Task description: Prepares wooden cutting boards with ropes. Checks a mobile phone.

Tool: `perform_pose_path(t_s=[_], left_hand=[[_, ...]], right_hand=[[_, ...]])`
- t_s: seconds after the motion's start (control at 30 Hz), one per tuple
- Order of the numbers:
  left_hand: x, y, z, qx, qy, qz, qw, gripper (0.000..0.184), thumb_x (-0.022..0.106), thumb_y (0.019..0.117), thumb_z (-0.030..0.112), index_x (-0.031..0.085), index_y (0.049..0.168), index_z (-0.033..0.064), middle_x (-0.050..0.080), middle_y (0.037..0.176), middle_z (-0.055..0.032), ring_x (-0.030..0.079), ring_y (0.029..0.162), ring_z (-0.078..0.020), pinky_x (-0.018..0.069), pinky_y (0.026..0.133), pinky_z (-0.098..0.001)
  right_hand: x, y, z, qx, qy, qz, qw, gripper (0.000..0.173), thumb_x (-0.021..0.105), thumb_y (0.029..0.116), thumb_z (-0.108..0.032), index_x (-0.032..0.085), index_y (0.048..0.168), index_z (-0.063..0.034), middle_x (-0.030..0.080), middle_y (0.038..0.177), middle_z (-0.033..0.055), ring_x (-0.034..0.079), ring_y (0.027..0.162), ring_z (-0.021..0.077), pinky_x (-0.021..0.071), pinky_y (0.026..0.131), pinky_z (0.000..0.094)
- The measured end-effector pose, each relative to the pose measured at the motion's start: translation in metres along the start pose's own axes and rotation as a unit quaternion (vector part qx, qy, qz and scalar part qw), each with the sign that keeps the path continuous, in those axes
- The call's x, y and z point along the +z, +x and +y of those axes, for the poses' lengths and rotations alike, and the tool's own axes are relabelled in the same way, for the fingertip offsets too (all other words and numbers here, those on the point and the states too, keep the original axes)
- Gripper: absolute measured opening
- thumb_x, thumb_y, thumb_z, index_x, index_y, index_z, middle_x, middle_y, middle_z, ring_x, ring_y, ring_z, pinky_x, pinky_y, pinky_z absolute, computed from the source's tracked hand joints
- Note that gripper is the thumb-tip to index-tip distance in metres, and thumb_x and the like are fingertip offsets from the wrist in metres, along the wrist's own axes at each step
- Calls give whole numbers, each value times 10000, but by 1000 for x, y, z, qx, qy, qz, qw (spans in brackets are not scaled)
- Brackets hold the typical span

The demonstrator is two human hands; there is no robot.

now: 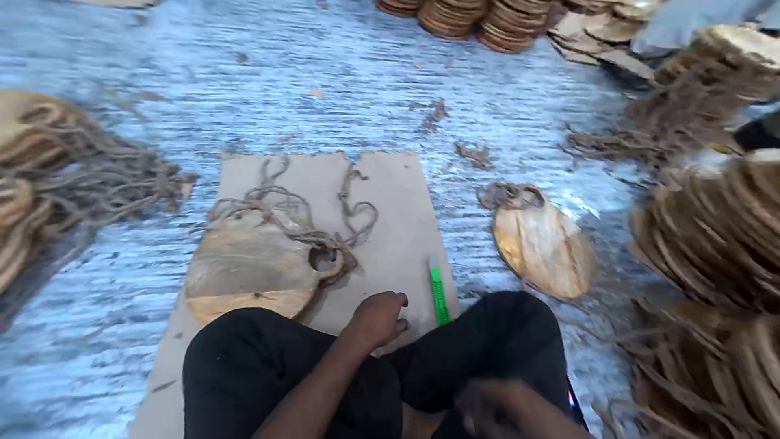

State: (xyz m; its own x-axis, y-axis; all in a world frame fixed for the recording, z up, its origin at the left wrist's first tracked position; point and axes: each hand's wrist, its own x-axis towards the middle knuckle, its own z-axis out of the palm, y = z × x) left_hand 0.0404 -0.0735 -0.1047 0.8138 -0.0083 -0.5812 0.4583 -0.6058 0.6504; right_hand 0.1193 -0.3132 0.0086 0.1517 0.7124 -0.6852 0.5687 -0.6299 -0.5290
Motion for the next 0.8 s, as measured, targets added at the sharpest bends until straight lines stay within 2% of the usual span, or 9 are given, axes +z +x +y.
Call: perform_pose_path(t_s=[0.07,0.1,0.17,0.23,0.37,0.47,0.57,0.7,0.8], left_hand=[[-2,-2,-5,-16,-4,20,1000,455,594,1045,289,541,1431,53,619,1340,-207,602,1249,-372,461,1070,-562],[-4,-4,-7,-27,-8,32,999,455,591,1047,293,541,1433,58,619,1343,-201,599,1255,-367,458,1073,-559],[-12,-12,-11,-59,-13,71,996,455,577,1054,312,540,1436,69,618,1347,-186,596,1259,-350,458,1074,-539],[-23,-22,-15,-115,-19,145,983,451,574,1052,339,556,1426,88,619,1352,-169,593,1269,-335,461,1078,-523],[-44,-36,-29,-223,-28,284,932,450,608,1028,351,593,1403,104,608,1391,-149,570,1305,-330,460,1087,-522],[-61,-37,-34,-246,-58,304,918,454,618,1013,365,607,1372,87,618,1371,-146,582,1285,-331,471,1067,-544],[-101,-44,-52,-255,-116,354,893,499,602,1025,381,573,1407,61,660,1294,-192,634,1203,-383,489,1022,-610],[-156,-35,-118,-274,-116,462,835,437,545,1063,297,559,1411,34,673,1246,-239,649,1174,-417,495,1011,-616],[-155,-27,-173,-270,-58,451,849,505,528,1074,299,452,1537,111,572,1385,-281,592,1245,-451,471,1043,-622]], right_hand=[[-17,76,39,19,3,152,988,338,618,1019,-319,707,1194,-43,741,1021,141,724,933,294,577,872,514],[-25,113,56,71,-34,177,981,427,604,1024,-396,683,1236,-34,732,1079,166,713,1004,327,552,920,541],[-33,167,82,176,-88,162,967,621,591,1003,-536,629,1301,8,674,1231,229,645,1173,395,484,1016,585],[-33,190,90,233,-102,141,957,705,625,955,-605,631,1269,27,660,1260,246,627,1214,408,481,1022,593],[-27,204,92,238,-86,116,961,619,713,921,-539,675,1179,22,670,1229,247,636,1192,399,491,1002,586],[-26,203,95,228,-76,127,962,602,727,913,-526,686,1155,24,679,1204,250,645,1173,402,497,988,589],[-25,202,97,225,-71,132,963,615,712,921,-539,681,1158,27,686,1200,242,651,1169,401,502,980,589],[-26,201,100,232,-66,129,962,609,716,911,-554,687,1141,10,690,1200,227,652,1172,388,506,974,578],[-29,202,100,231,-58,119,964,620,724,902,-560,685,1144,10,691,1206,225,653,1175,378,502,977,581]])
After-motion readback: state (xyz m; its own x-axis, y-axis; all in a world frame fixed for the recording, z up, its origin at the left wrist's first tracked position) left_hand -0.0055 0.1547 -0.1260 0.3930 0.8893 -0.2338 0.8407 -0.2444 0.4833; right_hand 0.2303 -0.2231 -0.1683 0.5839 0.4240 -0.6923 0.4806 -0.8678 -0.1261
